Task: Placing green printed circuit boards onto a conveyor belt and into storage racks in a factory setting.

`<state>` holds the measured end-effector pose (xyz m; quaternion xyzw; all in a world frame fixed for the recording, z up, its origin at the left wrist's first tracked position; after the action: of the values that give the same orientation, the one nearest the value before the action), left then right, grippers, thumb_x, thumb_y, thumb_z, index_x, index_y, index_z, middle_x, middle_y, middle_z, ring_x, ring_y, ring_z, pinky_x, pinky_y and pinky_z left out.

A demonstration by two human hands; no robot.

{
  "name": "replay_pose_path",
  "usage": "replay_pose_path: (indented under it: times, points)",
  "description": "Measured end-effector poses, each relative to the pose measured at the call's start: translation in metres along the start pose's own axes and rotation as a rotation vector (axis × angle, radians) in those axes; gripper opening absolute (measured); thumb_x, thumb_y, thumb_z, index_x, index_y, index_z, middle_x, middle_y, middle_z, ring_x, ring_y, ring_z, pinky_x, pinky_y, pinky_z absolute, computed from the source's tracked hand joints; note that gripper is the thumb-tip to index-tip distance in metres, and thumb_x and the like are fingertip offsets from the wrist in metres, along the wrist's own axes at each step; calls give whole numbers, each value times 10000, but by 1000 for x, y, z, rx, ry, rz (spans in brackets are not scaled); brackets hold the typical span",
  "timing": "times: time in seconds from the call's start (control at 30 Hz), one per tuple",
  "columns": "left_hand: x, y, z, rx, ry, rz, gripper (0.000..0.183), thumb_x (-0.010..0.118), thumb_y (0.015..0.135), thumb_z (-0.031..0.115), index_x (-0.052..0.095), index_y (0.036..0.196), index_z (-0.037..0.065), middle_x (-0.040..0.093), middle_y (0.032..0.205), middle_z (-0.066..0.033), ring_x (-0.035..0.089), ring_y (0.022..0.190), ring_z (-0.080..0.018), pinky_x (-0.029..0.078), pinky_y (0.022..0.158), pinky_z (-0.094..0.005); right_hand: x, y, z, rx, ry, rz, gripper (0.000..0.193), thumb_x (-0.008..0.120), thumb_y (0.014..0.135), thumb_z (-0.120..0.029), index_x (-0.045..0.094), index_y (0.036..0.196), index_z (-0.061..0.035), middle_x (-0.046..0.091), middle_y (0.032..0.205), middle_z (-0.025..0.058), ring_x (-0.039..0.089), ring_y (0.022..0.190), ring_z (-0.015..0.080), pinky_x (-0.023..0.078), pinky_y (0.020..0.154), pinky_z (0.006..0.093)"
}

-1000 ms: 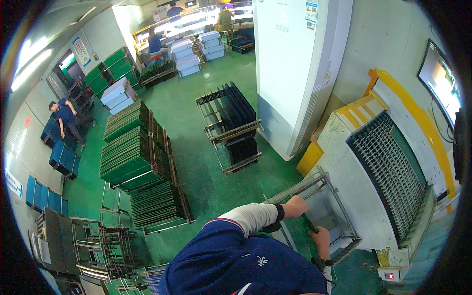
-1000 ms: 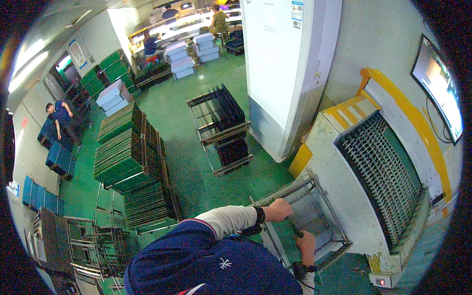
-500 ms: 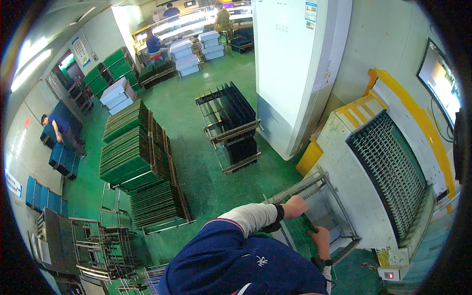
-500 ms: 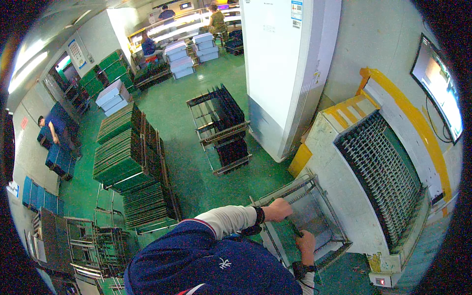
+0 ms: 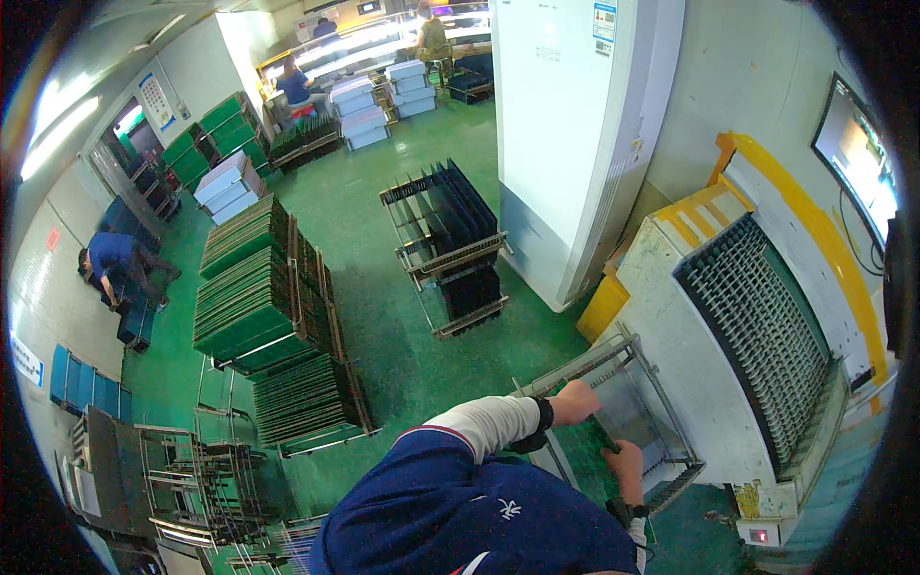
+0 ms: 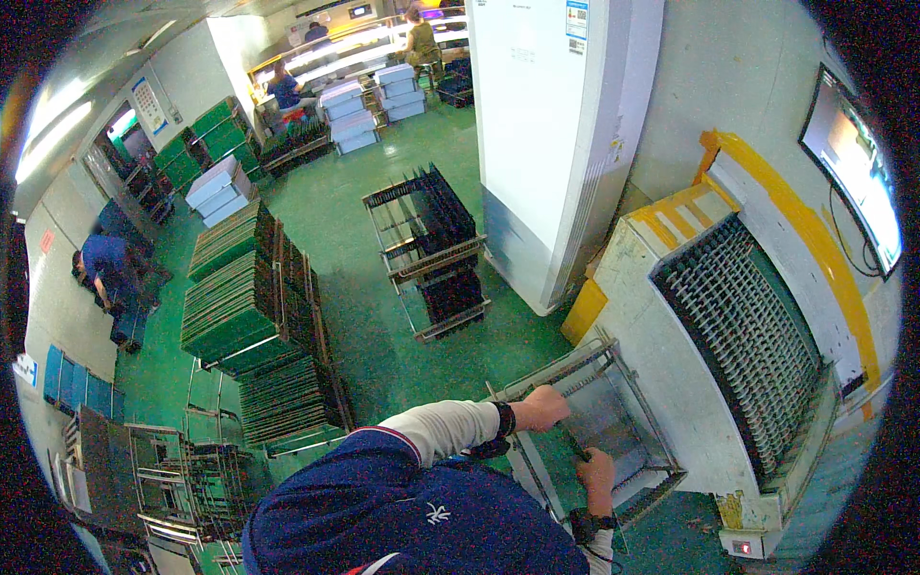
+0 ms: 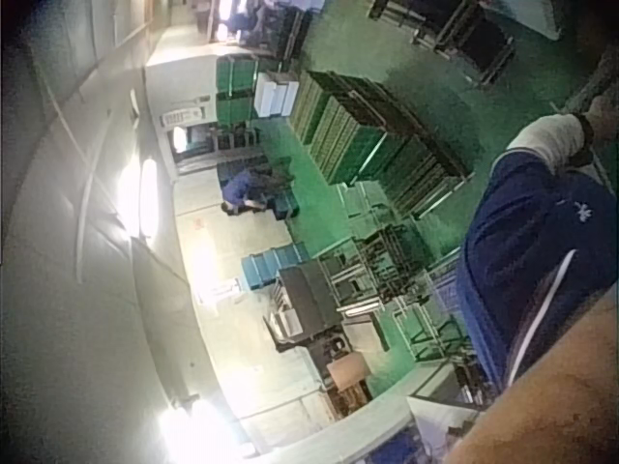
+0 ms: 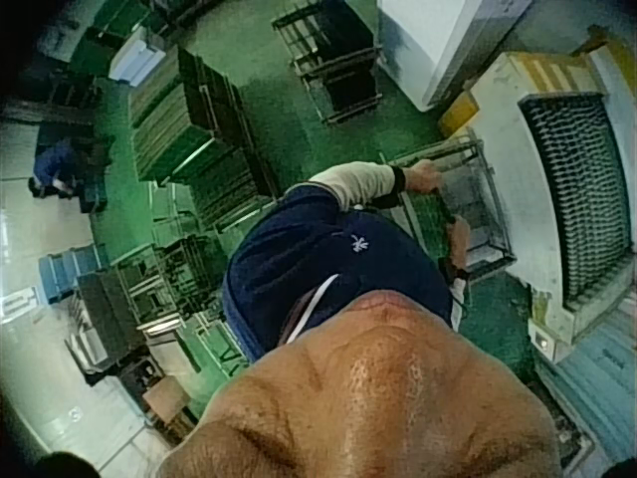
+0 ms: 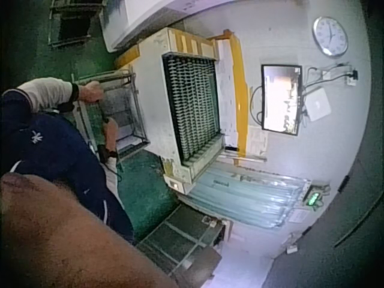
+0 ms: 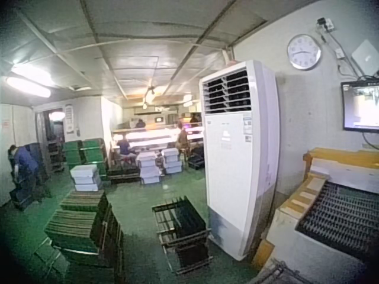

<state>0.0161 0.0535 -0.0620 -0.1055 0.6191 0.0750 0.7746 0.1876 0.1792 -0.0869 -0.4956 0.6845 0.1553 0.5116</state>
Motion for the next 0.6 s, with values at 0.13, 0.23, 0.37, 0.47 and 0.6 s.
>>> replay_pose_path:
  times: [0.13, 0.23, 0.37, 0.47, 0.6]
  points:
    - [-4, 0, 2, -17, 2, 1, 107, 667, 586, 98, 670, 693, 101, 655, 714, -94, 646, 703, -262, 507, 572, -374, 0, -1, 0, -27, 7, 40, 283, 662, 673, -252, 669, 912, -101, 650, 769, 130, 627, 767, 309, 477, 681, 410]
    - [-5, -2, 2, -14, 14, 10, 110, 676, 579, 107, 669, 689, 103, 654, 712, -92, 645, 703, -262, 507, 574, -374, -6, -4, -7, 49, 64, -13, 308, 695, 674, -299, 675, 896, -85, 642, 810, 161, 615, 783, 332, 466, 695, 408]
    - [0, -1, 0, -6, 18, 28, 116, 687, 572, 123, 668, 685, 105, 655, 719, -92, 644, 710, -263, 507, 581, -374, -6, -4, -9, 10, 28, 14, 298, 683, 672, -291, 673, 893, -93, 642, 791, 153, 617, 774, 328, 468, 689, 413]
    - [3, 0, 0, 2, 29, 33, 120, 689, 570, 127, 668, 686, 106, 656, 723, -92, 644, 714, -264, 506, 584, -374, -1, -2, -3, -38, -14, 47, 265, 656, 671, -276, 670, 875, -108, 646, 744, 125, 624, 748, 314, 473, 671, 418]
    - [-3, -4, 0, 3, 29, 29, 118, 689, 576, 137, 666, 686, 105, 656, 718, -92, 645, 711, -262, 504, 585, -373, -1, -2, -5, -17, -19, 24, 268, 650, 670, -269, 668, 884, -109, 646, 780, 137, 619, 780, 320, 473, 691, 424]
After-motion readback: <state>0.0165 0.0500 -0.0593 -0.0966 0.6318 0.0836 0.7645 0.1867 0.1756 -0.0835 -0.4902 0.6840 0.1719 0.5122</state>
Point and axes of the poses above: each hand's wrist, its own y-axis towards the middle knuckle, its own x-axis out of the palm, z = x × y, the point moved 3 cm from there along y, towards the middle knuckle
